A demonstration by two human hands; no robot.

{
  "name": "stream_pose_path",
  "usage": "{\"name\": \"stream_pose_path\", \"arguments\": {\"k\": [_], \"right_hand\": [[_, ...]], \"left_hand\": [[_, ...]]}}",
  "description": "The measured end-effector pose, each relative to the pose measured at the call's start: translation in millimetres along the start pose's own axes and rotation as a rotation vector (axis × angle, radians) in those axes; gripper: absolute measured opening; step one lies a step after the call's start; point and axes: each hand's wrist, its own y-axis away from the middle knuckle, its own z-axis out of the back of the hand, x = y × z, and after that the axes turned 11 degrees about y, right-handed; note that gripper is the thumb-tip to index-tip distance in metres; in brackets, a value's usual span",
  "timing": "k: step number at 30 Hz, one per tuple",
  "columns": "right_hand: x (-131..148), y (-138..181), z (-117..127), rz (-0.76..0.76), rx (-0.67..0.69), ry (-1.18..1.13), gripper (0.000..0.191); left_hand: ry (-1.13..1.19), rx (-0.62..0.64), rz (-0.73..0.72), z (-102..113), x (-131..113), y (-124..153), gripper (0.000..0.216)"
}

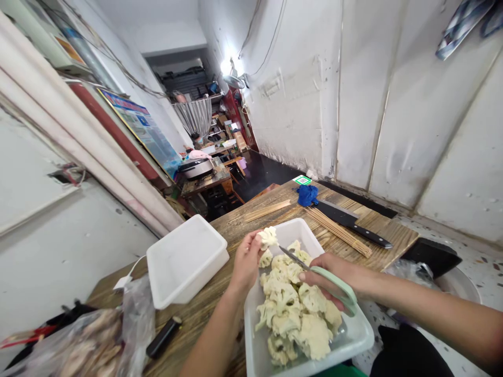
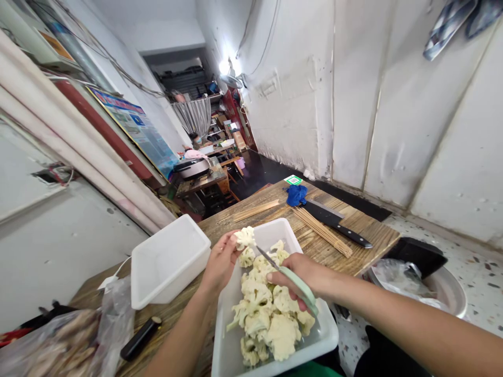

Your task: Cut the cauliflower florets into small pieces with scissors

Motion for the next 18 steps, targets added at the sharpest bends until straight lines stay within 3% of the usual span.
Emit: {"name": "stream_pose_path", "arguments": {"k": [4, 9, 11, 15, 18], "right_hand": [[-2.4, 11.5, 6.6, 0.124, 0.003, -0.022, 0.043], [7.1, -8.7, 13.1, 0.327, -0.492, 0.252, 0.039], [10.4, -24.7, 16.3, 0.383, -0.577, 0.348, 0.038], [13.7, -47.8, 17.5, 0.455, -0.536, 0.385, 0.033], [16.2, -53.7, 13.3, 0.432, -0.458, 0.289, 0.022]], "left_hand": [[0.196, -0.12, 0.315, 11.3, -2.7, -10.4, 0.028], [0.194, -0.013, 0.407, -1.0, 1.1, -1.0, 0.027], [0.169, 0.037, 0.412, -9.6, 0.0, 4.6, 0.03], [0.149, 0.079, 0.393, -20.5, -6.3, 10.6, 0.033], [0.176, 0.09, 0.399, -22.3, -9.8, 11.3, 0.032]]}}
